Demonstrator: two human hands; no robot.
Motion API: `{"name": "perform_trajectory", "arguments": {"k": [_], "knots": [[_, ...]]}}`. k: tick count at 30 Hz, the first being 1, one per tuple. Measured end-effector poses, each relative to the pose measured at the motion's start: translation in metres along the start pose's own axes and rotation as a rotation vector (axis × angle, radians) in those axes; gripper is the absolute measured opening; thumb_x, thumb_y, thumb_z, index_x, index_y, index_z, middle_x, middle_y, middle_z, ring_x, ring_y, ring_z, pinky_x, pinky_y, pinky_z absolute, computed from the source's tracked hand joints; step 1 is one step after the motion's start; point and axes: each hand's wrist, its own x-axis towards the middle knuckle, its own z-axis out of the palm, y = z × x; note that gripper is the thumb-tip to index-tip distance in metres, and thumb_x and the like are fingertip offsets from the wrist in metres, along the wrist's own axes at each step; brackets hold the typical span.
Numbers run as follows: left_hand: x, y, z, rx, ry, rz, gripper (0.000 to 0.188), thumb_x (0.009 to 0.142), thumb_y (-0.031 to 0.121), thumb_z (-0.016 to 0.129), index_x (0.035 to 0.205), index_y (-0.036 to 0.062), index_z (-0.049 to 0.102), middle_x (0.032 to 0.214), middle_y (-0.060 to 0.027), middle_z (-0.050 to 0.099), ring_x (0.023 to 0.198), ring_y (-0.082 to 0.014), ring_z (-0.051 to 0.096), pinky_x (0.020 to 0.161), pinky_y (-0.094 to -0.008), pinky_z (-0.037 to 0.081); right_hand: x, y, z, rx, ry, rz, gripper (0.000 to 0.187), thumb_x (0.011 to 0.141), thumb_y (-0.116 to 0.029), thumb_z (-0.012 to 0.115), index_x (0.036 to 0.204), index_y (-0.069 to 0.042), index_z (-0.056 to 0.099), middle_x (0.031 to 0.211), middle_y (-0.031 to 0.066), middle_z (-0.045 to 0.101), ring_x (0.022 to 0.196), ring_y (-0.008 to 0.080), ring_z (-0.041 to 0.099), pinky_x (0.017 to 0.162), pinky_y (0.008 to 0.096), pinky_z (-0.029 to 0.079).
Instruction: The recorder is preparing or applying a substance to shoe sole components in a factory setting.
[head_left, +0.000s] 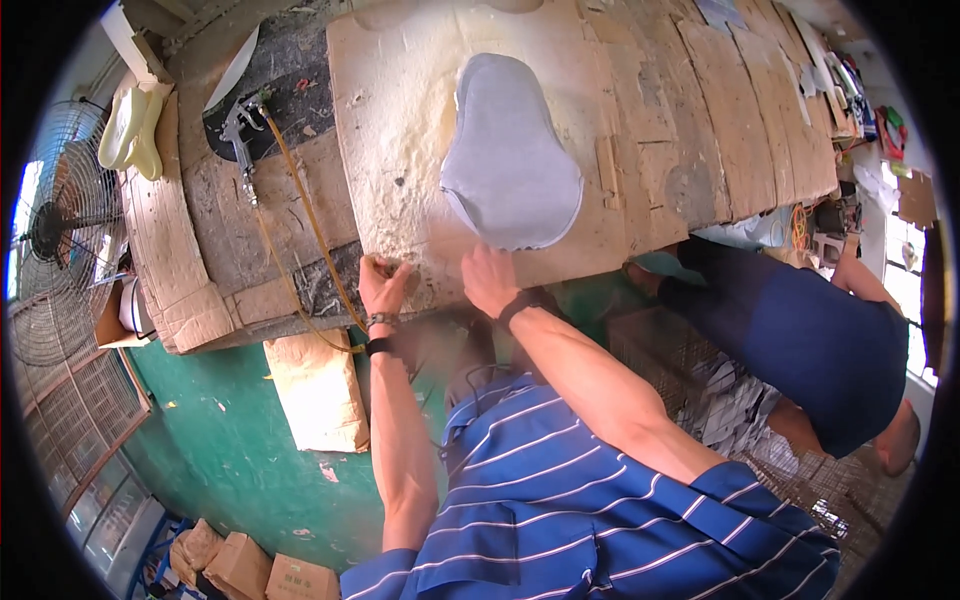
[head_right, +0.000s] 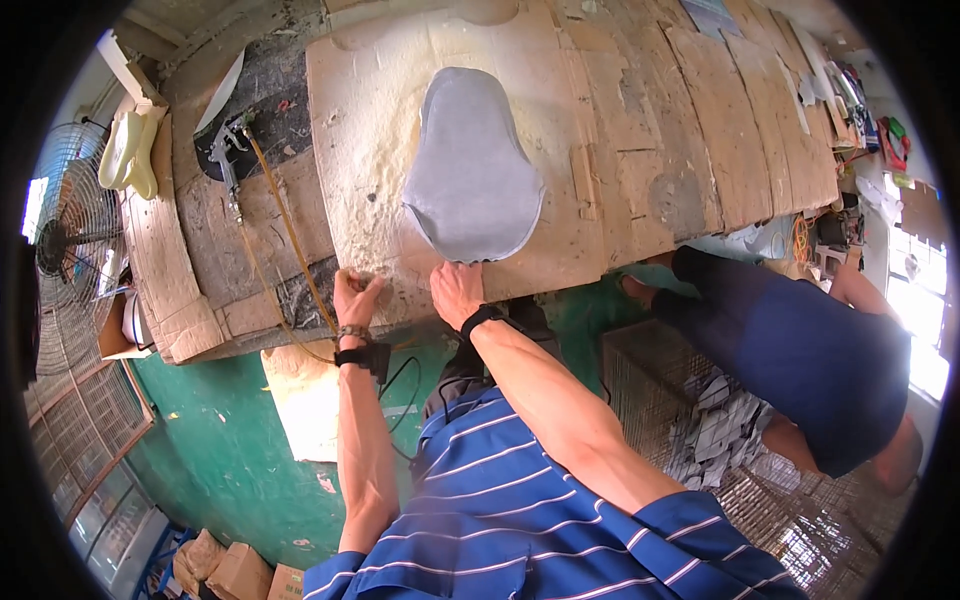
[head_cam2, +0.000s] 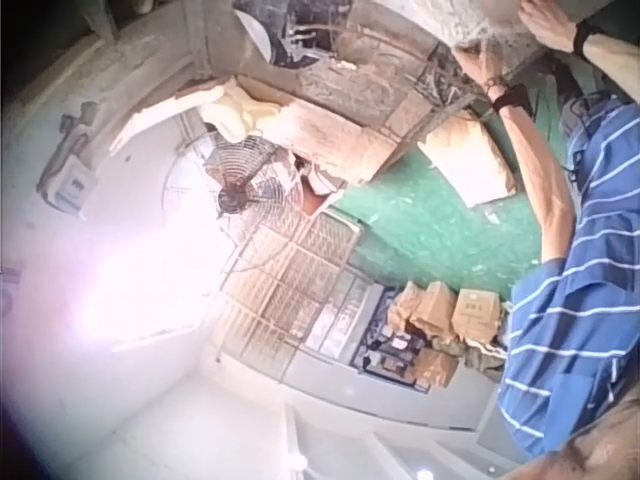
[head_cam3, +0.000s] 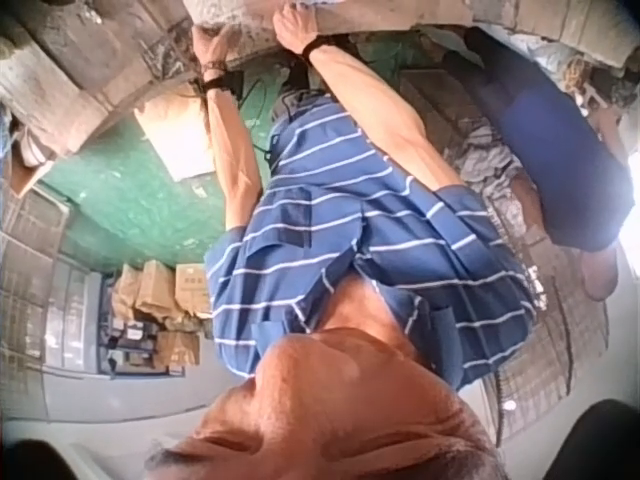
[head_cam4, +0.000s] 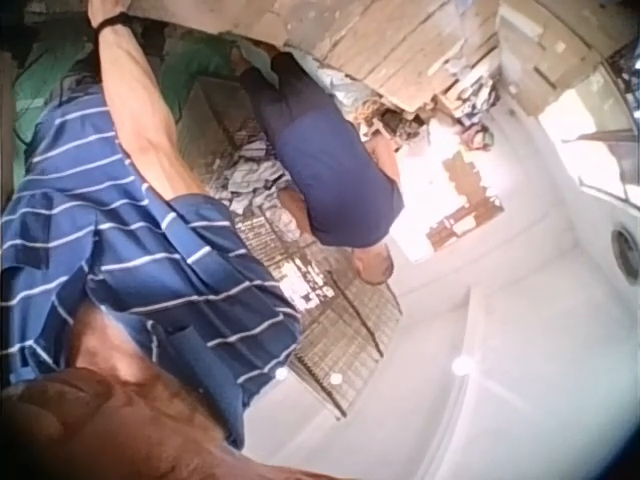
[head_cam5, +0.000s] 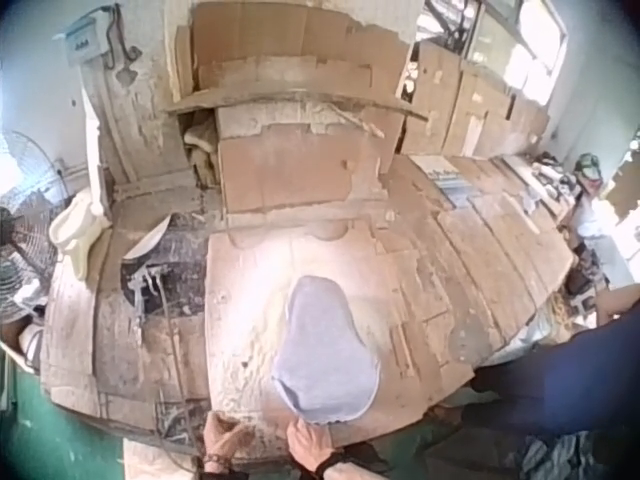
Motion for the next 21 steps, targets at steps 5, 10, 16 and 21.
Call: {"name": "perform_trajectory", "arguments": {"k": [5,10,16,21], "knots": [[-0.035,0.009,-0.017,-0.548,-0.168,-0.234,0.040,0.082,0.008,0.081,0.111,0.0061,0.055,0.094,-0.0012,0.060,0.079,-0.0120,0.062,0.064,-0.0270,0.055,-0.003,0.012,0.004,-0.015,0.015,0.030,0.010,0.076,-0.012,0.071,0.084,-0.007,0.071,0.094,0.0163,0.065,0.101,0.0334,0.063,0.082,0.0454,0.051],[-0.021,0.060,-0.009,0.007,-0.353,-0.479,0.044,0.087,0.038,0.078,0.100,-0.0018,0.063,0.085,-0.0116,0.070,0.068,-0.0208,0.072,0.055,-0.0323,0.059,0.001,0.010,0.003,-0.076,-0.036,0.034,0.012,0.076,-0.013,0.072,0.086,-0.008,0.072,0.094,0.0149,0.066,0.100,0.0323,0.063,0.083,0.0435,0.051],[0.027,0.060,0.009,0.131,-0.622,-0.757,0.049,0.096,0.046,0.064,0.077,0.0006,0.059,0.060,-0.0112,0.061,0.058,-0.0311,0.072,0.045,-0.0395,0.057,0.001,0.001,-0.009,-0.054,-0.075,0.007,0.011,0.078,-0.014,0.071,0.086,-0.007,0.071,0.092,0.0148,0.066,0.089,0.0327,0.067,0.073,0.0432,0.053],[0.037,0.046,0.014,0.177,-0.666,-0.747,0.049,0.096,0.045,0.062,0.082,-0.0013,0.065,0.071,-0.0133,0.065,0.062,-0.0319,0.071,0.052,-0.0439,0.059,0.000,0.005,-0.001,-0.014,0.006,0.016,0.009,0.078,-0.013,0.071,0.084,-0.007,0.070,0.089,0.0148,0.064,0.086,0.0323,0.068,0.069,0.0426,0.054]]}}
